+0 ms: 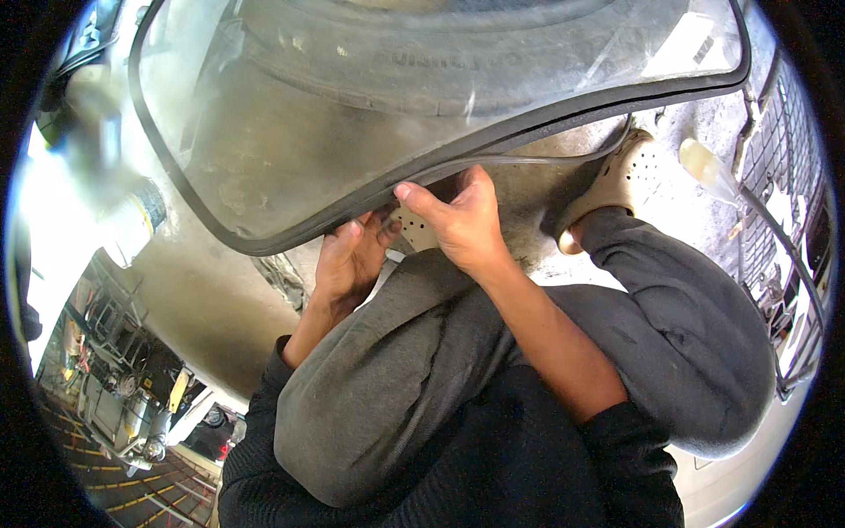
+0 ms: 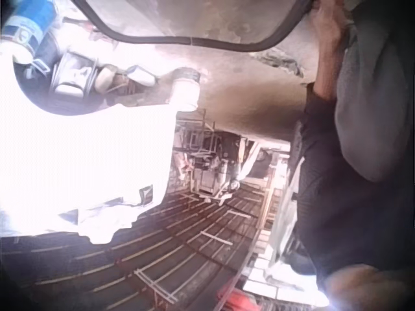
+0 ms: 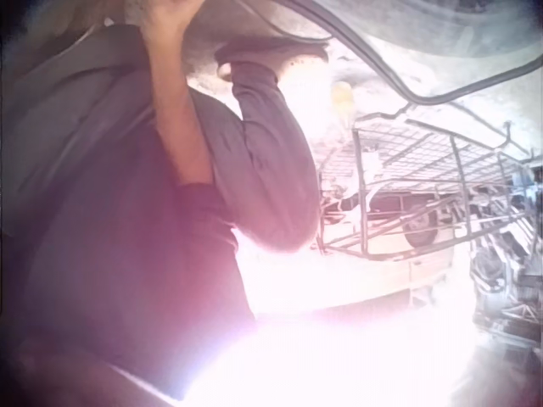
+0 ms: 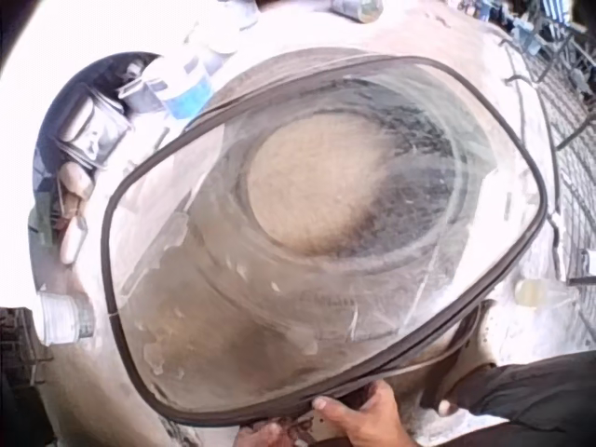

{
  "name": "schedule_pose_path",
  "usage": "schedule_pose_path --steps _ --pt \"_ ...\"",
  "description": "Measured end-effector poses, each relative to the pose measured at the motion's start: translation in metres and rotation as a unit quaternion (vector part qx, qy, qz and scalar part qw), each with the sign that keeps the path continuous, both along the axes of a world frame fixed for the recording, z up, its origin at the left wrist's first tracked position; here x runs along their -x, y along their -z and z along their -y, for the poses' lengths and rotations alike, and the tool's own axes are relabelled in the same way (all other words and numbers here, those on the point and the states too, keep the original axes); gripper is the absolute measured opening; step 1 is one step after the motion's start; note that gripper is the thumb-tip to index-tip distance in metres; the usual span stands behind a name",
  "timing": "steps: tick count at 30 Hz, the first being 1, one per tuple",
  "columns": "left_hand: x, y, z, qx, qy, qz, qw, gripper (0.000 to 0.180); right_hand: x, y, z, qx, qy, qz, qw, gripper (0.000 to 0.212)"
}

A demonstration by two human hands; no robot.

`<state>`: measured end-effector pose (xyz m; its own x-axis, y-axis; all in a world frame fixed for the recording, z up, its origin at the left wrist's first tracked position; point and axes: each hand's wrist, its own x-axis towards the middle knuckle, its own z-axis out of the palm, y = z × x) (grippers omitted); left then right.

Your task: The person installs a black rubber seal around the perimeter of a car windshield. They press the seal into place by hand, working along the edges and corners to ensure it is seated properly.

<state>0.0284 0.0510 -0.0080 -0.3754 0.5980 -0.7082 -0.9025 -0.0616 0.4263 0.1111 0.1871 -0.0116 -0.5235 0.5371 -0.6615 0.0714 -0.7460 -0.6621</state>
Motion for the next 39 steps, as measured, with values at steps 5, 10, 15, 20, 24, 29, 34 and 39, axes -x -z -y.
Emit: schedule_pose_path --steps 5,10,15,20,24,29,34,39 --pt "-0.008 0.021 -0.012 0.006 -0.043 -0.037 0.998 0.038 0.007 0.000 0.008 -0.074 0.021 0.007 0.997 0.039" --pt "-0.011 0.019 -0.022 -0.003 -0.074 0.004 0.997 0.038 0.003 0.012 0.007 -0.037 0.000 -0.028 0.999 0.032" --pt "-0.014 0.018 -0.027 -0.001 -0.076 -0.018 0.997 0.042 -0.002 0.008 -0.008 -0.021 -0.051 -0.012 0.998 0.023" --pt "-0.021 0.031 -0.026 -0.015 -0.070 0.010 0.997 0.039 -0.006 0.001 -0.011 0.001 0.032 -0.031 0.999 0.020" --pt "-0.024 0.033 -0.030 0.004 -0.078 -0.004 0.997 0.031 -0.006 0.009 -0.006 -0.047 0.037 -0.022 0.998 0.020" --pt "-0.024 0.029 -0.044 -0.003 -0.114 -0.048 0.992 0.029 0.001 0.018 -0.007 -0.042 0.051 -0.057 0.996 0.021" --pt "-0.019 0.026 -0.047 -0.051 -0.100 -0.064 0.992 0.026 -0.001 0.024 -0.016 -0.020 0.008 -0.108 0.994 0.023" --pt "-0.022 0.034 -0.039 -0.044 -0.063 -0.047 0.996 0.034 -0.016 0.029 -0.022 -0.044 -0.038 -0.056 0.997 0.030"
